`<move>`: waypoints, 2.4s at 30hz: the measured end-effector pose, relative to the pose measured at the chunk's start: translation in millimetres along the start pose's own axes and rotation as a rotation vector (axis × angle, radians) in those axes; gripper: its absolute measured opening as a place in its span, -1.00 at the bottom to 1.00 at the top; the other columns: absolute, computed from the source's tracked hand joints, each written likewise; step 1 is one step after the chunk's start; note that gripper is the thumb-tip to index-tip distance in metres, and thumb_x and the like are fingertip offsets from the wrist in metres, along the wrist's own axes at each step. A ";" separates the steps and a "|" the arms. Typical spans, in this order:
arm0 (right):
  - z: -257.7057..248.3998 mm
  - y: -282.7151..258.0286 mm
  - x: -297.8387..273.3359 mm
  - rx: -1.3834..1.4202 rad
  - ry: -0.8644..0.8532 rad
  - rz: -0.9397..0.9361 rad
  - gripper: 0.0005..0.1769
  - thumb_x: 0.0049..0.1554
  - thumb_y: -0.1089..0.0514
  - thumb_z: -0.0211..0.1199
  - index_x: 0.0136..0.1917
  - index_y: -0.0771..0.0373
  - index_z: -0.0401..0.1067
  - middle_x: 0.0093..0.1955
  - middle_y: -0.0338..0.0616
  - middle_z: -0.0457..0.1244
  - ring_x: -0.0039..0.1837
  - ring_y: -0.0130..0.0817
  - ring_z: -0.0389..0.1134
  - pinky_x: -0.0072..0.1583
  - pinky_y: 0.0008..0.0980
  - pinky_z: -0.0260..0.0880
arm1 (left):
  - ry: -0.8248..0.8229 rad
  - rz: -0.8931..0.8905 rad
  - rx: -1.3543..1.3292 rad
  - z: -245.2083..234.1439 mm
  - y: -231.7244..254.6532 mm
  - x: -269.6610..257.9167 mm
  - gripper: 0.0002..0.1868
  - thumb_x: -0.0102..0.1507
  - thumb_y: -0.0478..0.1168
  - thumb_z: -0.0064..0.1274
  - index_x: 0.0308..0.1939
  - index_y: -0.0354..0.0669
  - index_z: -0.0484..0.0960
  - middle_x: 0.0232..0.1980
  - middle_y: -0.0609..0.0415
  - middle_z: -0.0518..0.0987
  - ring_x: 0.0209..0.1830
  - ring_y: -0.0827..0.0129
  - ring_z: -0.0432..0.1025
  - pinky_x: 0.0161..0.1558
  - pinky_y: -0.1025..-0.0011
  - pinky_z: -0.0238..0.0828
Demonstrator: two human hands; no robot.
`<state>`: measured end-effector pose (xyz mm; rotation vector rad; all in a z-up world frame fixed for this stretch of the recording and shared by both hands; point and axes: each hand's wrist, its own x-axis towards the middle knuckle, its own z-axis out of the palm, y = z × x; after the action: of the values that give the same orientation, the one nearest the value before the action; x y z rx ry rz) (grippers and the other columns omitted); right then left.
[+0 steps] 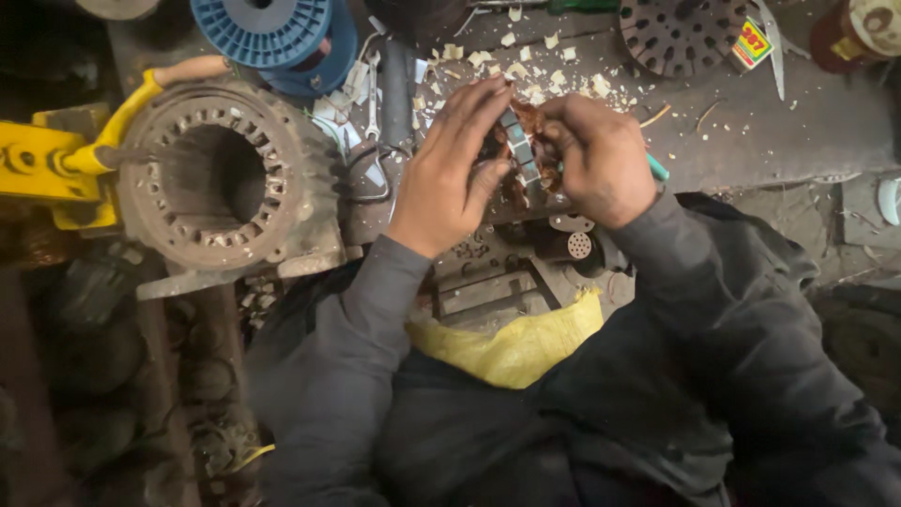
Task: The person uses pliers to strip insulation from copper wires on a motor rotor. They repeatedly grip, twist, and pull the wires to remove the coating, accumulating copper shavings on the workbench.
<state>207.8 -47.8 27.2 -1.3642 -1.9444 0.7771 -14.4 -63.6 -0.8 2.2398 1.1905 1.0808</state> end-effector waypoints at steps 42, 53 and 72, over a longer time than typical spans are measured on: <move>-27.1 29.3 -41.7 0.003 0.369 0.199 -0.70 0.42 0.12 0.42 -0.02 0.38 0.45 -0.17 -0.06 0.38 -0.19 -0.42 0.39 -0.14 -0.38 0.37 | 0.140 -0.059 -0.040 5.1 10.0 6.4 -0.23 0.19 0.23 0.38 0.34 -0.03 0.47 0.46 0.17 0.45 0.47 0.16 0.41 0.41 0.20 0.50; -74.6 71.9 -18.1 -0.069 0.473 0.063 -0.76 0.46 0.22 0.33 0.02 0.45 0.42 -0.13 -0.04 0.41 -0.18 -0.42 0.46 -0.13 -0.40 0.46 | 0.130 -0.063 0.046 12.7 -11.4 11.0 -0.17 0.26 0.32 0.24 0.41 -0.07 0.38 0.46 -0.02 0.45 0.45 0.06 0.41 0.43 0.11 0.41; 5.8 -11.8 -10.2 0.163 0.024 -0.151 -0.60 0.33 0.11 0.30 0.33 0.38 0.38 0.11 0.05 0.33 0.11 -0.24 0.40 0.16 -0.29 0.43 | 0.145 -0.070 -0.262 1.7 4.5 15.5 -0.70 0.41 -0.07 0.14 0.17 -0.08 0.65 0.31 0.09 0.61 0.37 0.17 0.51 0.43 0.20 0.43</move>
<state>199.2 -61.6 30.9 -1.1119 -1.8962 0.8230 -5.3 -53.3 8.0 1.9362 1.1027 1.3078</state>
